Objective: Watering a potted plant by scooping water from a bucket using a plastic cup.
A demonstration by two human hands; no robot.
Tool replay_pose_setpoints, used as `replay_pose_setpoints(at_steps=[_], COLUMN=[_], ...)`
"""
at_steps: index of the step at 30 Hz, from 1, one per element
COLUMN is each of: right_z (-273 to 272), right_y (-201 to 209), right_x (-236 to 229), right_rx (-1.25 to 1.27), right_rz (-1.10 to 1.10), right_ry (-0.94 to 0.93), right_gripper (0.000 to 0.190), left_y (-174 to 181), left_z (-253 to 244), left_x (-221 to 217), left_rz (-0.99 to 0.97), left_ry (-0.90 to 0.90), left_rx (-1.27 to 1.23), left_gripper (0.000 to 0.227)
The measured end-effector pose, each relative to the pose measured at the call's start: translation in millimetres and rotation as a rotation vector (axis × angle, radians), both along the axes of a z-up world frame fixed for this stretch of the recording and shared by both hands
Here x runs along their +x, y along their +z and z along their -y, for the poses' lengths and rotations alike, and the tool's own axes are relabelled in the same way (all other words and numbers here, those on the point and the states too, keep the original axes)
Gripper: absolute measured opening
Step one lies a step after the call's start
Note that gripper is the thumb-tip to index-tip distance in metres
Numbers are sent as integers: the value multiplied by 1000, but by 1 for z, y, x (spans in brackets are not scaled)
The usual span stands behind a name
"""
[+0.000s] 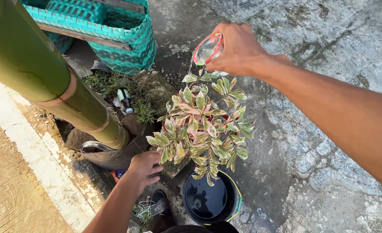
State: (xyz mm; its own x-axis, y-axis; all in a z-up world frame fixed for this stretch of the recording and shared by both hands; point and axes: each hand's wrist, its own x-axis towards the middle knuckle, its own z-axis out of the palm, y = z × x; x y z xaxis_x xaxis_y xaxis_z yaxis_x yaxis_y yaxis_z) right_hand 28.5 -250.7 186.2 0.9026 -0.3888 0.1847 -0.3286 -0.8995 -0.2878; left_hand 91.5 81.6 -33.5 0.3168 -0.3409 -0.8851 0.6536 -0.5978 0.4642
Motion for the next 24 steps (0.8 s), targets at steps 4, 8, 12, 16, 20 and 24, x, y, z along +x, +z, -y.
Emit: replay_pose_setpoints(at_steps=[4,8,12,16,20,24], right_z=[-30,-32,-38,-44,-54,-64], right_y=[16,8,6,3,3,3], right_x=[-9,-23,-34,-42,-57,-76], right_rx=[107,104,79,61,82,136], right_rz=[-92,-123,-110,-141,-176,-223], right_ry=[-88,-110,-71,-69,-107,-222], right_gripper=[56,58,63,63,61,62], left_y=[4,-1,0,-2,-16,-38], left_z=[-15,-30,-42,-62,-92,-124], left_x=[-4,-7,-11,-15,-15,-10], left_rz=[-4,5,27,36,57,86], left_ry=[-16,3,-17,-38,-63,-152], left_rx=[18,36,114,163,203,304], left_gripper=[47,48,48,47,51,50])
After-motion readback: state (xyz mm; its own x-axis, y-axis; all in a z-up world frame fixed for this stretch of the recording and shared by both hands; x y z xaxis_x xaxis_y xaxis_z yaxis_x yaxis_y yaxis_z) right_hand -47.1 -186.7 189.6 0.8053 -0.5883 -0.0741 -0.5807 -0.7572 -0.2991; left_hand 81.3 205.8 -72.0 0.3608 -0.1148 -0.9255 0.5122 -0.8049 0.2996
